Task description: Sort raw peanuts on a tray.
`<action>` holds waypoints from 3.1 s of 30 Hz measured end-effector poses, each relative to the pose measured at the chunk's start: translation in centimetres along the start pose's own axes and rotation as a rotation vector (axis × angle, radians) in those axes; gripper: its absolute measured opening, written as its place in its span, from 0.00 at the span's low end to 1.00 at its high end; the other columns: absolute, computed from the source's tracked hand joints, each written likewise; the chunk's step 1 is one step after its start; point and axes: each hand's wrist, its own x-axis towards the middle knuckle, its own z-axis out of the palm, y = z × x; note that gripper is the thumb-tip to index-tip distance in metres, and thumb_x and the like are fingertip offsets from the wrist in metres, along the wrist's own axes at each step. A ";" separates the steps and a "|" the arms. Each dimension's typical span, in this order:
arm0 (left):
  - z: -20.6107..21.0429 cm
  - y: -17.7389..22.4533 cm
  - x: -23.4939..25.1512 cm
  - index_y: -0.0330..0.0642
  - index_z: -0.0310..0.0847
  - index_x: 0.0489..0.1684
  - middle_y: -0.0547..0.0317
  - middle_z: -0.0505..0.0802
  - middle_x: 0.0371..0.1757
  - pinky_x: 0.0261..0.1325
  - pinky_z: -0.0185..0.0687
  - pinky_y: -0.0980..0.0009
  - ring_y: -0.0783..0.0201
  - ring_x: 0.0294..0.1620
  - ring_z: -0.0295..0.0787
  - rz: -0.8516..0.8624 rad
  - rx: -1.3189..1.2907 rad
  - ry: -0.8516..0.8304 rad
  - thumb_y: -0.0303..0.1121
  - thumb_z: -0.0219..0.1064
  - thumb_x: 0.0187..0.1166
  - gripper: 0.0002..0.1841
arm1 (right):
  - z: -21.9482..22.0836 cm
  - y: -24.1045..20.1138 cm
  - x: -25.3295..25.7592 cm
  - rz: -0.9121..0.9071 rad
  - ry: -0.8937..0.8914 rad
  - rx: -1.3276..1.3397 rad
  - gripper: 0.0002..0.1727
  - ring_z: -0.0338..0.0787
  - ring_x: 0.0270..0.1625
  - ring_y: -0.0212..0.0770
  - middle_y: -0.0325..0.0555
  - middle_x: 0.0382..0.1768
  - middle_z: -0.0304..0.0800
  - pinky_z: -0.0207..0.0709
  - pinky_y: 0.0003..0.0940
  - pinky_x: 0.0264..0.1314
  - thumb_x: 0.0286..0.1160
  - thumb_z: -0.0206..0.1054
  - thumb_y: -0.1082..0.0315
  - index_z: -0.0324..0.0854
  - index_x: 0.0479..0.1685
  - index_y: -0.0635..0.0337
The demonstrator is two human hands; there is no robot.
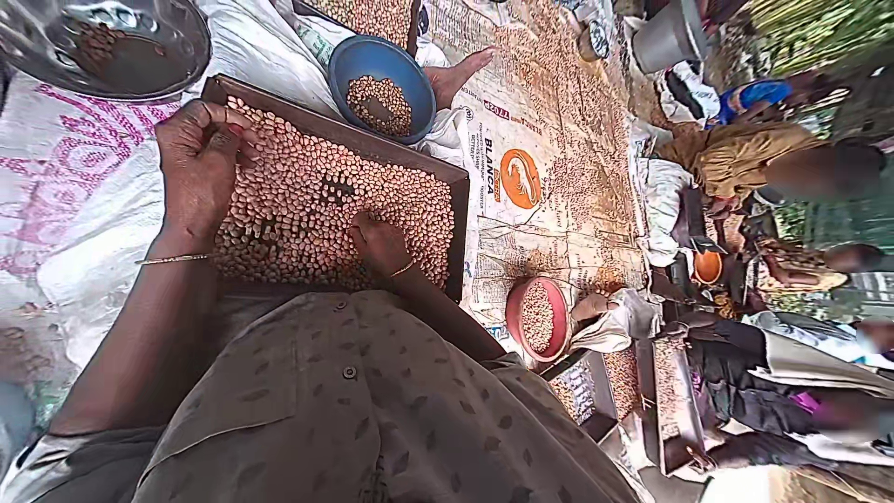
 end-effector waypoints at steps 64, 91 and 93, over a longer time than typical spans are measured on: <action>-3.7 -1.0 1.7 0.39 0.80 0.40 0.59 0.92 0.40 0.42 0.83 0.78 0.71 0.32 0.87 -0.503 -0.822 0.451 0.18 0.51 0.82 0.11 | 2.3 2.5 4.2 -0.298 0.367 -0.123 0.16 0.86 0.65 0.63 0.61 0.68 0.86 0.77 0.60 0.65 0.84 0.58 0.67 0.90 0.56 0.63; -3.5 -1.1 2.1 0.41 0.79 0.35 0.61 0.91 0.33 0.38 0.83 0.78 0.72 0.29 0.86 -0.483 -0.806 0.482 0.16 0.52 0.79 0.12 | 4.2 -10.1 12.6 -0.445 0.293 0.231 0.09 0.93 0.47 0.54 0.60 0.47 0.91 0.89 0.46 0.48 0.77 0.68 0.74 0.91 0.49 0.67; -3.4 -1.2 2.1 0.41 0.79 0.35 0.61 0.91 0.34 0.38 0.83 0.79 0.72 0.29 0.86 -0.480 -0.803 0.477 0.16 0.53 0.79 0.11 | 4.3 -10.0 12.3 -0.426 0.265 0.195 0.08 0.94 0.50 0.54 0.60 0.49 0.91 0.89 0.47 0.50 0.77 0.68 0.73 0.90 0.47 0.66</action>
